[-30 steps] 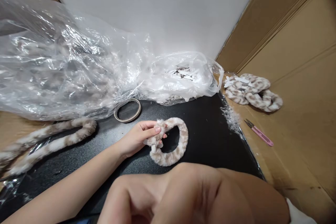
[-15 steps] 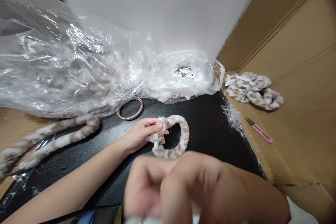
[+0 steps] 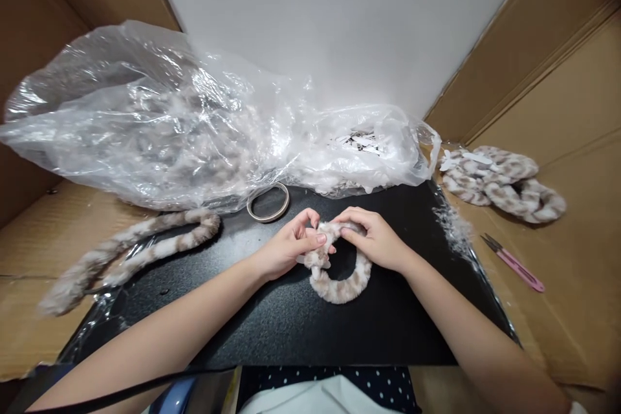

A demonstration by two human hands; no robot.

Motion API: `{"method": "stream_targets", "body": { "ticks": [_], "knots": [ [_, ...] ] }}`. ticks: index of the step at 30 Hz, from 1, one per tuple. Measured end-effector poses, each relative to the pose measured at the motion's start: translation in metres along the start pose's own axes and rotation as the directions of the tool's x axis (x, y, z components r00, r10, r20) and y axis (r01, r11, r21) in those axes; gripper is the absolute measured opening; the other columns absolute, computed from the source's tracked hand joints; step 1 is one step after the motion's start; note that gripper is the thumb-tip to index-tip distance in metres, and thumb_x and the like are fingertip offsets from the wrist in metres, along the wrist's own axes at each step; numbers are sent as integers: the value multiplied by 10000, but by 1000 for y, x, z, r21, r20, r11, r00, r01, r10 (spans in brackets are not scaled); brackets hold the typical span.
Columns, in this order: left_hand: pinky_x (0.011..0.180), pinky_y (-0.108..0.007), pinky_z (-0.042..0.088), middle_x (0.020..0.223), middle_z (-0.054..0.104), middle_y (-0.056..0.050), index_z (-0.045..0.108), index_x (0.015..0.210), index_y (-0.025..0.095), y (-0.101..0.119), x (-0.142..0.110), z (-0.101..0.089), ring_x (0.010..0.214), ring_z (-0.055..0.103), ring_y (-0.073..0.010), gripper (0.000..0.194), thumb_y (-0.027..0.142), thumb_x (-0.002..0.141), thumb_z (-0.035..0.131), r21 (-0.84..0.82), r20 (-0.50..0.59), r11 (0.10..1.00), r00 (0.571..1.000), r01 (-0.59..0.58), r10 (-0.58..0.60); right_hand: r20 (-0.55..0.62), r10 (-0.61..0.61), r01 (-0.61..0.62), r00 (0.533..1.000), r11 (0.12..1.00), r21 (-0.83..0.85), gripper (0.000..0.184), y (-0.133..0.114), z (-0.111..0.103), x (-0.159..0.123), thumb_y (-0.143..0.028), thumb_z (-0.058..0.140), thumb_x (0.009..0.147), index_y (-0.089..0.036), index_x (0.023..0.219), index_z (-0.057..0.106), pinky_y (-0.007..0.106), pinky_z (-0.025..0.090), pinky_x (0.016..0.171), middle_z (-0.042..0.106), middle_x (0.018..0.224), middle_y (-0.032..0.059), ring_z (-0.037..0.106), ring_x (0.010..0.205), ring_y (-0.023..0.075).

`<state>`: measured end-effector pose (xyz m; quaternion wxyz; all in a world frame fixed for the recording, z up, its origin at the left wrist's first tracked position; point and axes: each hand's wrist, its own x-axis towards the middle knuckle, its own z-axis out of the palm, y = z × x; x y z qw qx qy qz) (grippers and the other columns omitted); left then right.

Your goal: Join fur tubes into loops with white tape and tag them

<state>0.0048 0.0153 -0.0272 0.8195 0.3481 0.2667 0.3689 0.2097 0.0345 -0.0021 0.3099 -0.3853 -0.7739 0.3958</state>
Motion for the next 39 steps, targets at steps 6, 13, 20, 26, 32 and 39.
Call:
{"method": "stream_targets", "body": {
  "ticks": [6, 13, 20, 26, 32, 39],
  "knots": [
    [625, -272, 565, 713, 746, -78, 606, 653, 133, -1, -7, 7, 604, 693, -162, 271, 292, 675, 825, 101, 148, 990, 983, 98, -112, 40, 14, -14, 999, 1000, -7, 216, -14, 6, 42, -83, 565, 837, -181, 994, 677, 302, 486, 779, 682, 999, 51, 630, 874, 159],
    [722, -291, 519, 767, 747, -92, 792, 867, 152, 6, -15, 11, 736, 688, -197, 166, 242, 751, 713, 389, 283, 902, 907, 187, -310, 373, -133, 334, 918, 768, -547, 157, -24, 63, 101, -82, 548, 871, -160, 945, 664, 317, 449, 745, 593, 1085, 98, 565, 924, 209],
    [634, -253, 454, 652, 614, -43, 764, 799, 122, -6, -6, 6, 604, 518, -136, 294, 159, 648, 515, 234, -81, 972, 997, 28, -9, 209, -198, 248, 958, 937, -245, 143, -48, -1, 51, -114, 438, 932, -188, 933, 560, 293, 433, 780, 599, 935, 41, 555, 864, 170],
    [852, -347, 430, 1144, 566, -91, 572, 1220, 202, 4, -13, 5, 986, 495, -236, 432, 441, 895, 416, 721, -130, 604, 791, -339, 598, 53, -59, 63, 997, 993, -96, 159, -41, -29, -20, -227, 404, 970, -211, 927, 556, 306, 429, 785, 562, 864, 22, 532, 823, 168],
    [725, -334, 389, 791, 547, -76, 627, 848, 152, 8, -14, 8, 784, 450, -208, 349, 312, 975, 345, 885, 449, -92, 787, -455, 423, -290, 38, -3, 956, 993, 121, 157, -21, 7, -40, -304, 515, 919, -229, 1017, 613, 357, 493, 849, 563, 1118, 78, 580, 945, 193],
    [637, -311, 339, 725, 508, -62, 617, 754, 147, 2, -8, 6, 713, 412, -189, 367, 302, 974, 367, 835, 546, -338, 735, -434, 402, -401, 184, -135, 897, 980, 148, 148, -31, 25, -42, -283, 727, 741, -195, 729, 609, 318, 505, 728, 620, 789, 27, 598, 755, 177]
  ]
}}
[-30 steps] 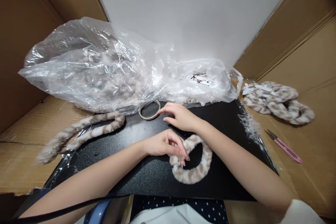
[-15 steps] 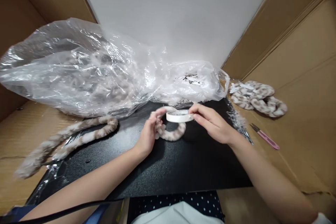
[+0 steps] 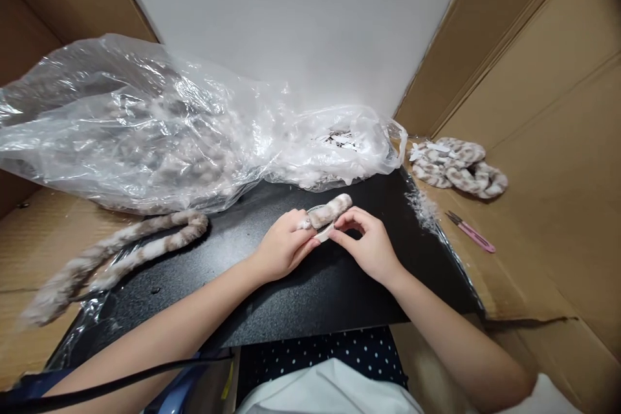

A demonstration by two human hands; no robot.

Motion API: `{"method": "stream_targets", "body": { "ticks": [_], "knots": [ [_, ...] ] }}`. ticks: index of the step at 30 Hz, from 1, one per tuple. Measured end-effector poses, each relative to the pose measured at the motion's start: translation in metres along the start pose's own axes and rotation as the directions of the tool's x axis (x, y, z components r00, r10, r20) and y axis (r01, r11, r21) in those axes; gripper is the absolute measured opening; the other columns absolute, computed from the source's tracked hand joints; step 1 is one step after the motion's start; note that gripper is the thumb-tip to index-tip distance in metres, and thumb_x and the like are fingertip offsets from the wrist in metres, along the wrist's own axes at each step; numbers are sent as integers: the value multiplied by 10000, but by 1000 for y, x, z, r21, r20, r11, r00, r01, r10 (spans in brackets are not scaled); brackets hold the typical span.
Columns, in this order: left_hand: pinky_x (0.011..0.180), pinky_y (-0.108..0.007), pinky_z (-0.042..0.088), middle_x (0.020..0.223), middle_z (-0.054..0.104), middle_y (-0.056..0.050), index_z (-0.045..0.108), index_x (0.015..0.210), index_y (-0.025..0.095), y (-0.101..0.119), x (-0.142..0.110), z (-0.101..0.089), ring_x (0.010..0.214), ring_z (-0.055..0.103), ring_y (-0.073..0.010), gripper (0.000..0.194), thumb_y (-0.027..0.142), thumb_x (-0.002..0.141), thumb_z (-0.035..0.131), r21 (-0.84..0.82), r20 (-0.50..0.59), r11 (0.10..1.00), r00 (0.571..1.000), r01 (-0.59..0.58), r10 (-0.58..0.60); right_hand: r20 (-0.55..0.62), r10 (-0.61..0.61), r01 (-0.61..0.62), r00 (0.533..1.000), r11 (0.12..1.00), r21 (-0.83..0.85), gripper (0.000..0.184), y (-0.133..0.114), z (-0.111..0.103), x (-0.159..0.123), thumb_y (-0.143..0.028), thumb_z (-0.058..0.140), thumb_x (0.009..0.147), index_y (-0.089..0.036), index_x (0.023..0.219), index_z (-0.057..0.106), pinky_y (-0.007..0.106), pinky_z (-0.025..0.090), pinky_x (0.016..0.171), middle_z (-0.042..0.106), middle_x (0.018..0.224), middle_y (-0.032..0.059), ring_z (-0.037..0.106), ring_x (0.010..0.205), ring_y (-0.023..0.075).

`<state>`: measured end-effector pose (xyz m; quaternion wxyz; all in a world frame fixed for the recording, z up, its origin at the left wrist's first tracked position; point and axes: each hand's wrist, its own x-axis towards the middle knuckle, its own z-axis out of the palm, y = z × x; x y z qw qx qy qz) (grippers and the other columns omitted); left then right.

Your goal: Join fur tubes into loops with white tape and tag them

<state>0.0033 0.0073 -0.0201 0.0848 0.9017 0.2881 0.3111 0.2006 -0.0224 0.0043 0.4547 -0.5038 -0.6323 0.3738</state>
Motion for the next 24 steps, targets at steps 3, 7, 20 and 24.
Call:
{"method": "stream_targets", "body": {
  "ticks": [3, 7, 20, 24],
  "knots": [
    [645, -313, 337, 732, 517, -65, 631, 784, 146, -2, -1, 0, 716, 409, -190, 359, 305, 975, 372, 22, 32, 1000, 999, -18, 17, 42, 98, -100, 994, 994, 52, 168, 3, 1, 3, -310, 728, 733, -180, 720, 622, 328, 504, 716, 660, 767, 40, 614, 724, 181],
    [660, -322, 332, 742, 527, -68, 645, 806, 157, -4, -1, -2, 721, 406, -194, 358, 318, 975, 373, 46, 70, 999, 997, -25, 21, 71, 146, -151, 987, 986, 75, 233, 11, 0, 7, -363, 757, 694, -169, 730, 633, 326, 504, 692, 679, 750, 45, 620, 700, 186],
    [630, -300, 288, 572, 471, -25, 522, 515, 170, -27, 8, -22, 638, 393, -170, 467, 394, 923, 481, -7, -6, 976, 976, 219, -219, 369, -11, -85, 930, 966, 243, 334, -15, -22, 2, -495, 611, 842, -195, 720, 525, 268, 414, 629, 507, 742, -2, 473, 669, 127],
    [647, -305, 286, 584, 479, -18, 538, 557, 167, -20, 10, -26, 629, 407, -158, 446, 356, 948, 435, -19, 27, 987, 987, 159, -159, 193, -6, 5, 981, 1000, 6, 268, -6, -23, 11, -384, 704, 772, -214, 924, 562, 310, 450, 761, 582, 901, 25, 541, 802, 161]
  ]
}}
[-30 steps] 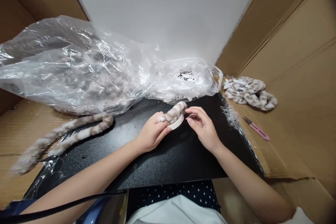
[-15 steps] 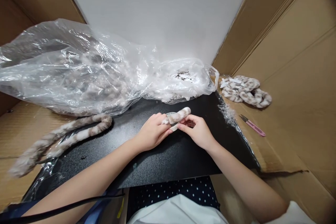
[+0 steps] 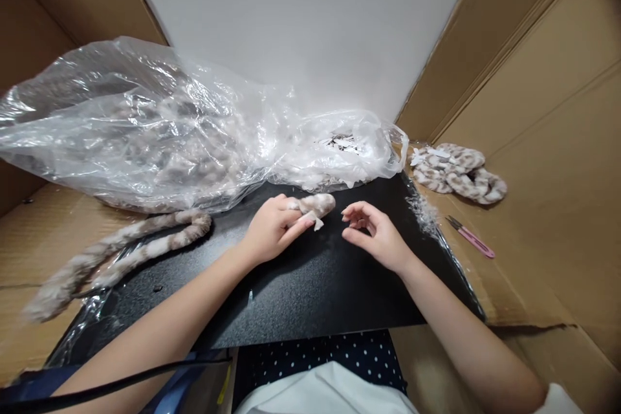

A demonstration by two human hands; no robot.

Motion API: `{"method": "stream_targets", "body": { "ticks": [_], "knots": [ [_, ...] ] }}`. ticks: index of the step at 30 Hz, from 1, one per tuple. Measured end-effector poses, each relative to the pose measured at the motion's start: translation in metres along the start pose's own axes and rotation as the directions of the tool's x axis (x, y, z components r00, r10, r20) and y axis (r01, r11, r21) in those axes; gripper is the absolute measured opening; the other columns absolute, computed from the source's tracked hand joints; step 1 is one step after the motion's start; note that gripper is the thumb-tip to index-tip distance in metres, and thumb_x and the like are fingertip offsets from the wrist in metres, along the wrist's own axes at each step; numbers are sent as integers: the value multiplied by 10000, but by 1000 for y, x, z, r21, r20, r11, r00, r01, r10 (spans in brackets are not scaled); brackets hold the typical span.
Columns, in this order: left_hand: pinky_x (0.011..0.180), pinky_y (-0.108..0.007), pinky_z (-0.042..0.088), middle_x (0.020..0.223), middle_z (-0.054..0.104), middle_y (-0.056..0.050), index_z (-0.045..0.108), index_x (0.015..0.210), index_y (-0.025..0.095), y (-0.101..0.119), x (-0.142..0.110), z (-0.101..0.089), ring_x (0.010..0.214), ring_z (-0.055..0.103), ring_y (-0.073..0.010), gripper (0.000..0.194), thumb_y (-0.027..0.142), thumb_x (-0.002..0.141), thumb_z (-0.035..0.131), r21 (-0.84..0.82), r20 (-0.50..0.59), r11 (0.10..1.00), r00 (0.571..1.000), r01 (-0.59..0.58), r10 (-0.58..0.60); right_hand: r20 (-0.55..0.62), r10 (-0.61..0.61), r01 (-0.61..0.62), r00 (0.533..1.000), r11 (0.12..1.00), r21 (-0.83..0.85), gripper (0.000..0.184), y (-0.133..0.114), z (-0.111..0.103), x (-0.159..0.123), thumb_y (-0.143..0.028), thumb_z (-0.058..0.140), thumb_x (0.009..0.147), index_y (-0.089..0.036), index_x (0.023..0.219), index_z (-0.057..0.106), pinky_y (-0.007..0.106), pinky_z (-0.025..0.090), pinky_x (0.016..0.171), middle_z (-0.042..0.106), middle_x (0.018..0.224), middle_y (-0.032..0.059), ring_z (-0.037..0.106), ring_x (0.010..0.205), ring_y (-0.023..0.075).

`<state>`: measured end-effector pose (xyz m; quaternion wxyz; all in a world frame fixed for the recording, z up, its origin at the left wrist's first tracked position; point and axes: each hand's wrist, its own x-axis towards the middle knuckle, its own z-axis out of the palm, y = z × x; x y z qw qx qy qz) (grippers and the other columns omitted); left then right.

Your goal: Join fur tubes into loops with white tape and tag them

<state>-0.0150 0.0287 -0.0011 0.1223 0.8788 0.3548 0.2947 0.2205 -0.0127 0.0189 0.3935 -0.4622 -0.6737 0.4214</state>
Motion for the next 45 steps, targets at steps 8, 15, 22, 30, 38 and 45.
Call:
{"method": "stream_targets", "body": {
  "ticks": [8, 15, 22, 30, 38, 45],
  "knots": [
    [680, -332, 318, 723, 571, -55, 595, 738, 156, 13, -2, 2, 688, 454, -182, 346, 225, 939, 321, -9, 165, 996, 982, -89, 90, 71, -196, 196, 978, 753, -628, 103, -10, 32, 16, -215, 611, 770, -200, 834, 532, 360, 388, 766, 635, 888, 51, 546, 841, 220],
    [630, -285, 333, 666, 520, -30, 530, 643, 161, -3, 1, -1, 666, 464, -161, 350, 317, 937, 423, -66, 183, 998, 982, -23, 35, 114, -202, 231, 973, 776, -586, 157, -23, 21, 24, -128, 557, 790, -187, 653, 509, 323, 343, 747, 644, 738, 7, 541, 767, 177],
    [712, -306, 311, 628, 524, -3, 568, 629, 149, -13, 1, -6, 667, 493, -143, 402, 372, 940, 446, -58, 199, 996, 978, 68, -56, 22, -173, 164, 985, 875, -456, 182, -23, -1, 0, -120, 559, 793, -181, 625, 525, 295, 357, 671, 575, 665, 3, 518, 683, 155],
    [794, -349, 258, 588, 577, 18, 647, 666, 155, -8, 2, -3, 656, 523, -137, 360, 367, 909, 489, -77, 192, 989, 975, 127, -111, 70, -188, 198, 980, 851, -487, 164, -37, -1, -28, -129, 550, 802, -181, 647, 540, 312, 363, 722, 591, 674, -3, 527, 699, 149],
    [772, -339, 269, 632, 609, 7, 647, 698, 161, 0, 2, 2, 664, 530, -144, 289, 290, 888, 472, -120, 197, 984, 974, 135, -110, -221, 134, -258, 966, 557, -789, 393, -33, -23, -2, -414, 571, 807, -196, 481, 542, 365, 355, 710, 599, 519, 17, 539, 564, 183],
    [750, -334, 282, 615, 595, 0, 635, 669, 161, 7, 3, 2, 654, 513, -147, 309, 319, 874, 466, -140, 170, 980, 979, 138, -114, 75, 51, 38, 996, 514, -857, 365, -57, 11, 22, -519, 553, 835, -177, 848, 678, 390, 372, 793, 703, 944, 90, 597, 914, 268]
  ]
}}
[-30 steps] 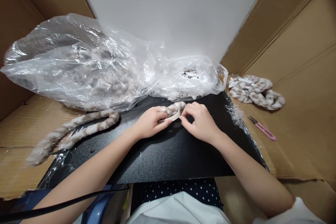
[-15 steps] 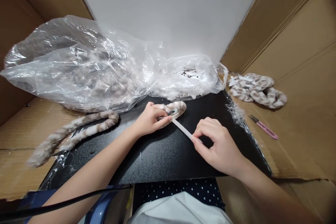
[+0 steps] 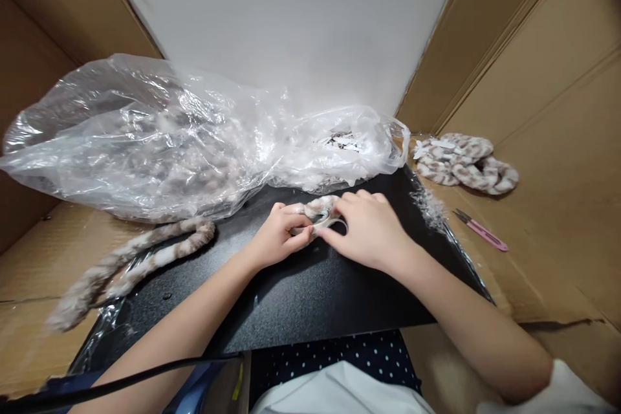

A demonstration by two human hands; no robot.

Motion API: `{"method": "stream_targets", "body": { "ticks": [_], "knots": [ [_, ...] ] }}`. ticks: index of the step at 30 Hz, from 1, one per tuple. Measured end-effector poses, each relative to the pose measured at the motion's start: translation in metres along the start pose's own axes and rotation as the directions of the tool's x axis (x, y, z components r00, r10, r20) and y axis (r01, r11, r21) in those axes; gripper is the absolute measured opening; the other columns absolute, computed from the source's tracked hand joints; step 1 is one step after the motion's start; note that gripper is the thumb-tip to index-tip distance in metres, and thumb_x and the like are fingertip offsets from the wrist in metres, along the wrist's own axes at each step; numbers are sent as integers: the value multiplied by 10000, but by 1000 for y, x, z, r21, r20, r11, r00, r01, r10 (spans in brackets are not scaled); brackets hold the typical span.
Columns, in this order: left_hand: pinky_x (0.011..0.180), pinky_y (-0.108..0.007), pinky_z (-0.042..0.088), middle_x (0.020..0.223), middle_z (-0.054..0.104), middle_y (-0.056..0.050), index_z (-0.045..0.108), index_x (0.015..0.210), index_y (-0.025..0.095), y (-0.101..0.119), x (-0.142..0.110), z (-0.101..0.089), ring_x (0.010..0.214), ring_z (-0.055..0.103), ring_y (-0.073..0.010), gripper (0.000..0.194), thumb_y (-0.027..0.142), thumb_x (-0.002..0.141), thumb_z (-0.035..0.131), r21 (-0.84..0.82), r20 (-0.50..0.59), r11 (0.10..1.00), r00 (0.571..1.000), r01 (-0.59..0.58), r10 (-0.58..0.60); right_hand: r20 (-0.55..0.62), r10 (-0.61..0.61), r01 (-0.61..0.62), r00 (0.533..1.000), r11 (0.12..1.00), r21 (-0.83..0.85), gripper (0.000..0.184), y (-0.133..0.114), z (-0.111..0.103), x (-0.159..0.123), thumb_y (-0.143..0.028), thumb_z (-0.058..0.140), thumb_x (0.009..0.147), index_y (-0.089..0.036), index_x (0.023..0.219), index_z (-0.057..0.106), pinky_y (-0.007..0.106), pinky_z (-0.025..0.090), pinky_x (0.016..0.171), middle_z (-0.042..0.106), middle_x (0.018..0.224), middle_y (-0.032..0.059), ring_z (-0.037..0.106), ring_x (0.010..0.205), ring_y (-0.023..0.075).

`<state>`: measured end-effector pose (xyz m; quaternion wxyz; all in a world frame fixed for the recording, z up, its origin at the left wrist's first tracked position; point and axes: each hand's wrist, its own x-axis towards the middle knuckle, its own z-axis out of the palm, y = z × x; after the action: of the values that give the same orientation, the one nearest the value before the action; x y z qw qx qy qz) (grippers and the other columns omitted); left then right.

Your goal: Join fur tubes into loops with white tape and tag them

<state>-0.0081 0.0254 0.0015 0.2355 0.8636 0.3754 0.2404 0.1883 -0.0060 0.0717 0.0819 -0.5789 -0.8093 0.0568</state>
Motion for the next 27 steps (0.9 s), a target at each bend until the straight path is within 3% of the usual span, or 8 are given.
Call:
{"method": "stream_targets", "body": {
  "ticks": [3, 5, 8, 14, 18, 20, 24, 27],
  "knots": [
    [744, -330, 286, 607, 587, 8, 637, 673, 160, 1, -2, -1, 625, 495, -135, 298, 304, 870, 466, 2, -14, 1000, 1000, -3, 3, 133, -69, 77, 989, 995, -61, 307, -12, 6, 13, -443, 590, 833, -150, 867, 672, 390, 373, 784, 693, 1012, 118, 578, 976, 293],
    [741, -323, 293, 585, 565, 18, 623, 652, 158, 1, -3, -2, 602, 473, -123, 295, 291, 865, 469, 5, -22, 1000, 1000, 6, -6, 195, -83, 100, 977, 992, -79, 219, -15, 7, 18, -337, 559, 871, -153, 832, 672, 387, 361, 789, 702, 961, 104, 586, 959, 275],
    [699, -294, 304, 516, 481, 42, 559, 567, 153, 0, -2, -4, 552, 413, -101, 328, 278, 857, 471, -18, -39, 998, 998, 54, -55, 239, -152, 171, 959, 984, -58, 237, -16, 6, 18, -246, 482, 922, -174, 801, 673, 392, 329, 803, 711, 894, 71, 594, 933, 247],
    [544, -226, 281, 513, 390, 49, 491, 517, 148, 1, 1, -7, 526, 353, -84, 357, 290, 845, 496, -207, -34, 969, 989, 135, -145, 116, -309, 319, 944, 944, -83, 205, -21, 7, 7, -124, 464, 890, -149, 852, 664, 402, 284, 775, 699, 912, 82, 557, 955, 254],
    [529, -216, 283, 531, 400, 45, 503, 526, 146, 5, 1, -7, 540, 369, -86, 332, 279, 830, 517, -247, -19, 958, 988, 144, -154, 78, -343, 350, 936, 928, -126, 194, -28, 10, 0, -83, 472, 870, -136, 879, 659, 400, 282, 752, 687, 880, 94, 546, 927, 256],
    [526, -216, 289, 531, 415, 42, 506, 528, 148, 3, 1, -10, 541, 379, -90, 323, 283, 820, 534, -242, -17, 958, 987, 153, -162, 95, -332, 343, 939, 924, -168, 189, -33, 11, -9, -80, 479, 870, -129, 879, 661, 401, 286, 743, 678, 865, 105, 544, 901, 258],
    [489, -226, 249, 500, 392, 41, 490, 504, 150, -7, 1, -22, 498, 343, -87, 358, 320, 813, 552, -172, -139, 951, 949, 257, -281, 153, -376, 397, 914, 905, -152, 92, -37, 9, -33, -108, 581, 816, -148, 772, 651, 410, 299, 741, 645, 766, 79, 522, 799, 234],
    [516, -230, 269, 508, 403, 36, 528, 524, 142, -11, 1, -26, 514, 362, -91, 382, 336, 854, 518, -127, -116, 969, 966, 214, -229, 23, -337, 337, 941, 942, -6, 151, -25, 2, -41, -183, 558, 884, -181, 748, 624, 395, 311, 743, 624, 768, 43, 501, 780, 204]
  ]
}}
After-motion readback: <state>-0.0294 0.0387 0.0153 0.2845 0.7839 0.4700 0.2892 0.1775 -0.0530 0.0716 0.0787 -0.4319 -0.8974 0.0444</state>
